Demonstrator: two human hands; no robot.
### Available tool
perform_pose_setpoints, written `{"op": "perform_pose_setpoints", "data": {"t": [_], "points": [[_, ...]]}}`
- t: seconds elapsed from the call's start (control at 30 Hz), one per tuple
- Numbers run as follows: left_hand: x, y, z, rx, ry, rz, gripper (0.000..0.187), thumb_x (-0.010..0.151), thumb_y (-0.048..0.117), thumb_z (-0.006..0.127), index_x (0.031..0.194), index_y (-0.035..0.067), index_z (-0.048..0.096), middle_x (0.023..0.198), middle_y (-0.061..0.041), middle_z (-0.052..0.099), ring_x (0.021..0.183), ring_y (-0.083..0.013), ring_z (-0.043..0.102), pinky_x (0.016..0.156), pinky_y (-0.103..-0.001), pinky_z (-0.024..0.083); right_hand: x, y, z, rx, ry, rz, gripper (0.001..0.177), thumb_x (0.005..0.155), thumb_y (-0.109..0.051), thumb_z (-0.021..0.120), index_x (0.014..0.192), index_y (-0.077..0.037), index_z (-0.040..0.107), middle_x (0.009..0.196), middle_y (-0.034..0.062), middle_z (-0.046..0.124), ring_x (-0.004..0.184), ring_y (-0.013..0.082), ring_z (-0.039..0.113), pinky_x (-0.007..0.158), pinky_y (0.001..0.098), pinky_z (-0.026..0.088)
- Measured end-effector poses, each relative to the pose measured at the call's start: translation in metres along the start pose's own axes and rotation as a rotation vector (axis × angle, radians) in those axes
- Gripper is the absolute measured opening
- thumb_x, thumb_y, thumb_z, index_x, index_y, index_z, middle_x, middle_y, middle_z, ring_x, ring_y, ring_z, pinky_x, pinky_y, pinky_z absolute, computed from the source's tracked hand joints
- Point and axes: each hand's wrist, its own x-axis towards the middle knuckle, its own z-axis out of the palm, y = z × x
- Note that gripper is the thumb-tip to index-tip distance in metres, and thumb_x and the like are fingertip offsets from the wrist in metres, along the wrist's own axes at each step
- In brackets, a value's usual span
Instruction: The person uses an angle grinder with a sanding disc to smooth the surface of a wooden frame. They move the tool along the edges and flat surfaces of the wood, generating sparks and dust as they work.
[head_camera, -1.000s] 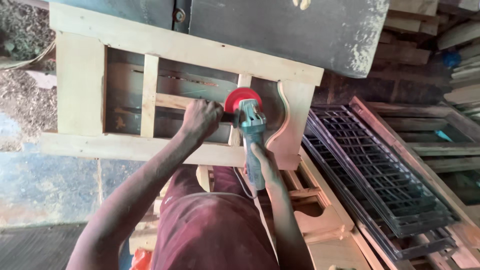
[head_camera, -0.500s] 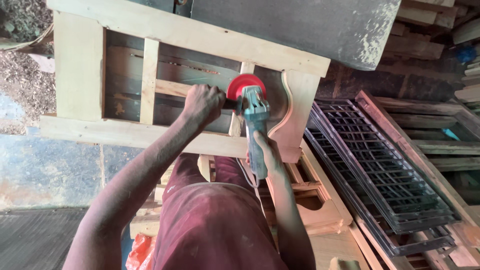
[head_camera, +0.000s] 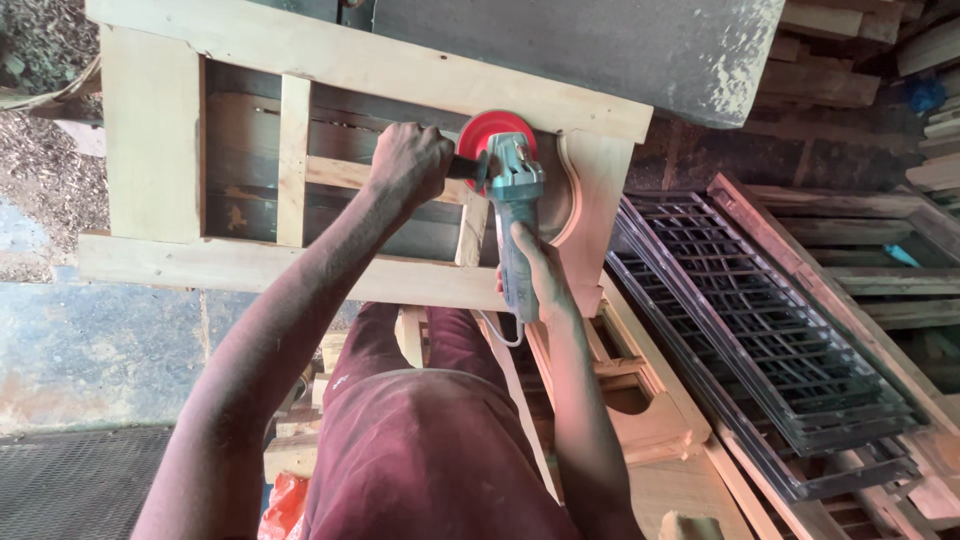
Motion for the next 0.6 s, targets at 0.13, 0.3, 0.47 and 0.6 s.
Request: {"op": "perform_pose_setpoints", "data": {"t": [0.13, 0.3, 0.47, 0.6], "points": [[-0.009, 0.002, 0.002, -0.012, -0.077, -0.007, 0.007, 0.081, 0.013, 0.075, 0.074, 0.014, 0.075, 0.072, -0.007, 0.074, 0.072, -0.0243, 0.074, 0.061, -0.038, 0.058, -0.008, 0.002, 0.002, -0.02, -0.003, 0.007, 0.06, 0.085, -0.061, 0.07, 0.099, -0.003, 0.064, 0.066, 0.0104, 0.064, 0.05, 0.0201, 0.065, 0.046, 0.0327, 0.053], [-0.016, 0.003, 0.006, 0.008, -0.109, -0.002, 0.007, 0.082, 0.014, 0.077, 0.076, 0.013, 0.075, 0.073, -0.006, 0.074, 0.071, -0.0225, 0.073, 0.061, -0.037, 0.058, -0.011, 0.01, 0.004, -0.006, -0.012, -0.001, 0.059, 0.087, -0.059, 0.07, 0.1, -0.003, 0.063, 0.067, 0.0106, 0.064, 0.05, 0.0199, 0.065, 0.047, 0.0326, 0.054], [-0.024, 0.009, 0.005, 0.013, -0.185, -0.007, 0.012, 0.088, 0.02, 0.076, 0.08, 0.011, 0.075, 0.071, -0.006, 0.073, 0.066, -0.0204, 0.072, 0.056, -0.037, 0.058, -0.016, 0.019, 0.002, -0.01, -0.019, -0.009, 0.059, 0.089, -0.058, 0.069, 0.099, 0.0, 0.063, 0.067, 0.0111, 0.064, 0.051, 0.0202, 0.066, 0.048, 0.0334, 0.055], [-0.039, 0.017, 0.007, -0.021, -0.131, 0.016, 0.008, 0.086, 0.019, 0.074, 0.08, 0.013, 0.076, 0.075, -0.005, 0.073, 0.072, -0.0224, 0.072, 0.062, -0.038, 0.058, -0.028, 0.031, 0.001, -0.005, -0.025, -0.014, 0.06, 0.09, -0.057, 0.068, 0.098, 0.002, 0.063, 0.068, 0.0116, 0.065, 0.052, 0.0203, 0.066, 0.05, 0.0333, 0.056]]}}
